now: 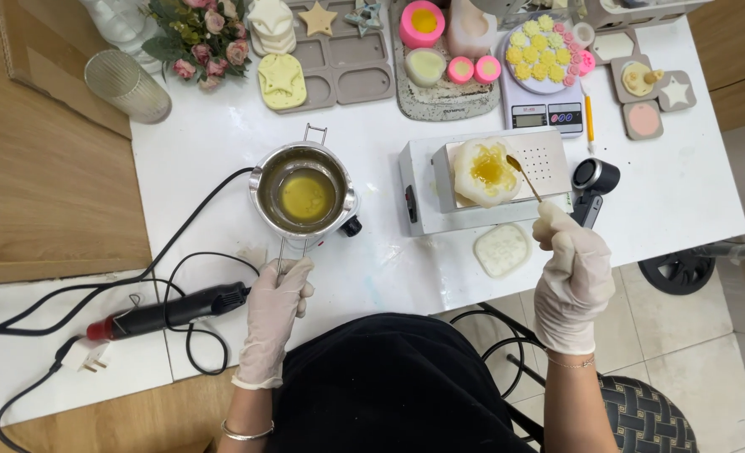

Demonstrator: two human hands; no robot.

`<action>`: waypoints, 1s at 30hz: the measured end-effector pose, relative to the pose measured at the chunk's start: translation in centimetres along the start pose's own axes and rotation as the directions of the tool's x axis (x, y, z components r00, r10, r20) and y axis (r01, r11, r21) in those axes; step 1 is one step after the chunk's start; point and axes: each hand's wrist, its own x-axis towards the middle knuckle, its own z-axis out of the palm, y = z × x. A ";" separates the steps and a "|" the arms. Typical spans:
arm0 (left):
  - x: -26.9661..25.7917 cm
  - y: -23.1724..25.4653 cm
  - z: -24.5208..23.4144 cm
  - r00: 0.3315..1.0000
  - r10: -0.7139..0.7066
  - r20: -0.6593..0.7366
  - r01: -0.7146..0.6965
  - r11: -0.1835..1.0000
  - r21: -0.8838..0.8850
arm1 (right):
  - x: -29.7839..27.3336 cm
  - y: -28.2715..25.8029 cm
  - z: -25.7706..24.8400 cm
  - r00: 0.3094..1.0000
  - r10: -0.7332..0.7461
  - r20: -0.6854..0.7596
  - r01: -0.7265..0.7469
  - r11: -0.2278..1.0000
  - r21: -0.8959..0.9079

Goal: Scooping liquid wax from a melting pot into a candle mold using a small spoon.

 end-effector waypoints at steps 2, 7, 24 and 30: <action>-0.4 0.1 0.1 1.000 0.005 -0.014 -0.005 1.000 0.005 | 0.4 -0.1 -0.1 0.999 -0.041 0.024 0.041 0.999 -0.024; -0.2 0.2 0.0 1.000 -0.004 0.005 0.005 0.998 -0.065 | 1.7 -1.7 0.5 0.991 0.121 -0.063 -0.118 0.992 0.051; -2.0 1.2 1.2 0.999 -0.002 -0.036 -0.001 0.996 -0.087 | 1.3 -1.8 18.4 0.579 0.398 0.712 -0.790 0.490 0.368; -2.2 1.2 1.8 0.998 -0.030 -0.062 0.023 0.994 -0.111 | 1.4 -0.8 19.4 0.559 0.400 0.726 -0.790 0.524 0.319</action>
